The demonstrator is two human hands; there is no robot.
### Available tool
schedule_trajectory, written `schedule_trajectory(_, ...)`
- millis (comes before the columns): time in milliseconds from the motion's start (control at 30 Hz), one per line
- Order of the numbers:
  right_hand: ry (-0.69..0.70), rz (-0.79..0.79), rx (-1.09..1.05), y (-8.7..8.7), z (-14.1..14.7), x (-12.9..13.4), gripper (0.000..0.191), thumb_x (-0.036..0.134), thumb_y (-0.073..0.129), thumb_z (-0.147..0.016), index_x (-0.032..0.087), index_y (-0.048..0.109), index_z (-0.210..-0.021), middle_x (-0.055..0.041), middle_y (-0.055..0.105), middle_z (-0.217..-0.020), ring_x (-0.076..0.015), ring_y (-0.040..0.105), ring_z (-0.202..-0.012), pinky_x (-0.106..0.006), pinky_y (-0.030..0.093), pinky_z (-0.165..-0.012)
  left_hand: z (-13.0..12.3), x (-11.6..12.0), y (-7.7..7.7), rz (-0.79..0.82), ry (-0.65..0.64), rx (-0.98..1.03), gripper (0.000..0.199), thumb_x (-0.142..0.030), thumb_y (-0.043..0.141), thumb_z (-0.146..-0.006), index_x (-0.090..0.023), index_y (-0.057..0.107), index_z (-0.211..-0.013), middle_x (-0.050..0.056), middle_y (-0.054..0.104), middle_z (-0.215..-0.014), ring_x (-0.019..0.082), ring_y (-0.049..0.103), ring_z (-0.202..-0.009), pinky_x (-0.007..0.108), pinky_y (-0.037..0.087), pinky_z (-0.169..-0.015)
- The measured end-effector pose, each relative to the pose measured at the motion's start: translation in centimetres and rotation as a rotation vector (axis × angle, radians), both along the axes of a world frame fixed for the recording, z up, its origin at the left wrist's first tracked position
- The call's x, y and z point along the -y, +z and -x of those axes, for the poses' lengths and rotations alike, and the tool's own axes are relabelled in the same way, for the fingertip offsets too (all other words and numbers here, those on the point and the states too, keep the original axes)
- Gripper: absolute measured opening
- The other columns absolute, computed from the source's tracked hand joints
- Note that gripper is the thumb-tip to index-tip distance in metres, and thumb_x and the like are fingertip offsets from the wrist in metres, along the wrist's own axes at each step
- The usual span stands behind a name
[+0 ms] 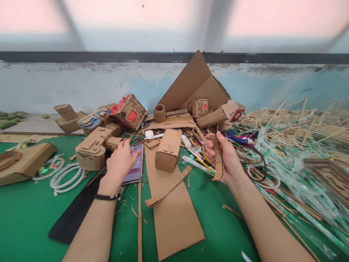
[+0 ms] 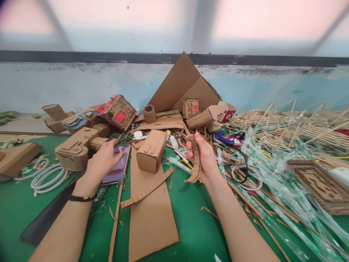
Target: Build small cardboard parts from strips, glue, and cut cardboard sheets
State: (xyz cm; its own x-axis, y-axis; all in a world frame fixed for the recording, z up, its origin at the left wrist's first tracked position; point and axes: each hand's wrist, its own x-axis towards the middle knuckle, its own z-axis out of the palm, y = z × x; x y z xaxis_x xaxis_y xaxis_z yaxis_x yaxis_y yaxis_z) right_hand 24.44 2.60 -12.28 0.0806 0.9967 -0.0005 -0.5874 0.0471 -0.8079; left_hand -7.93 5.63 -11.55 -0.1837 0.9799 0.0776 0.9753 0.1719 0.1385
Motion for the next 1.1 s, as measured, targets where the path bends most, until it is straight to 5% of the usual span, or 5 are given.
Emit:
schedule_trajectory(367, -0.009, -0.016, 0.021, 0.0, -0.2, -0.1, 0.045, 0.057, 0.089, -0.076, 0.019, 0.072, -0.095, 0.0052, 0.062, -0.067, -0.0055, 0.051, -0.048, -0.015, 0.045, -0.044, 2.1, -0.7, -0.4, -0.039, -0.057, 0.020, 0.050, -0.032, 0.047, -0.102, -0.021, 0.052, -0.150, 0.017, 0.064, -0.147, 0.040, 0.066, -0.129, 0.055, 0.055, -0.103)
schedule_trajectory(533, -0.016, -0.016, 0.020, 0.1, -0.4, -0.1, 0.046, 0.057, 0.089, -0.076, 0.019, 0.074, -0.096, 0.0051, 0.062, -0.068, -0.0050, 0.051, -0.049, -0.014, 0.046, -0.044, 4.3, -0.9, -0.2, 0.051, -0.280, 0.183, 0.078, -0.037, 0.070, -0.087, -0.018, 0.044, -0.158, 0.015, 0.051, -0.162, 0.032, 0.061, -0.139, 0.040, 0.053, -0.113)
schedule_trajectory(633, -0.022, -0.022, 0.021, 0.1, -0.3, 0.0, 0.046, 0.057, 0.089, -0.076, 0.018, 0.075, -0.095, 0.0047, 0.062, -0.068, -0.0047, 0.051, -0.049, -0.013, 0.046, -0.044, 4.9, -0.7, -0.1, 0.087, -0.356, 0.233, 0.095, -0.041, 0.079, -0.078, -0.015, 0.040, -0.161, 0.017, 0.043, -0.167, 0.034, 0.050, -0.149, 0.041, 0.047, -0.120)
schedule_trajectory(900, -0.009, -0.026, 0.019, 0.0, -0.1, 0.0, 0.043, 0.055, 0.088, -0.078, 0.017, 0.076, -0.095, 0.0041, 0.063, -0.068, -0.0047, 0.051, -0.049, -0.014, 0.046, -0.045, 4.9, -0.3, -0.1, 0.140, -0.393, 0.253, 0.103, -0.043, 0.085, -0.070, -0.014, 0.041, -0.159, 0.020, 0.041, -0.167, 0.035, 0.043, -0.154, 0.043, 0.036, -0.128)
schedule_trajectory(1100, -0.021, -0.027, 0.016, 0.0, 0.2, 0.1, 0.042, 0.055, 0.089, -0.077, 0.018, 0.077, -0.093, 0.0040, 0.063, -0.066, -0.0050, 0.049, -0.048, -0.014, 0.045, -0.044, 5.3, -0.4, -0.3, 0.145, -0.418, 0.223, 0.096, -0.047, 0.074, -0.080, -0.012, 0.036, -0.161, 0.018, 0.036, -0.170, 0.034, 0.038, -0.157, 0.045, 0.033, -0.129)
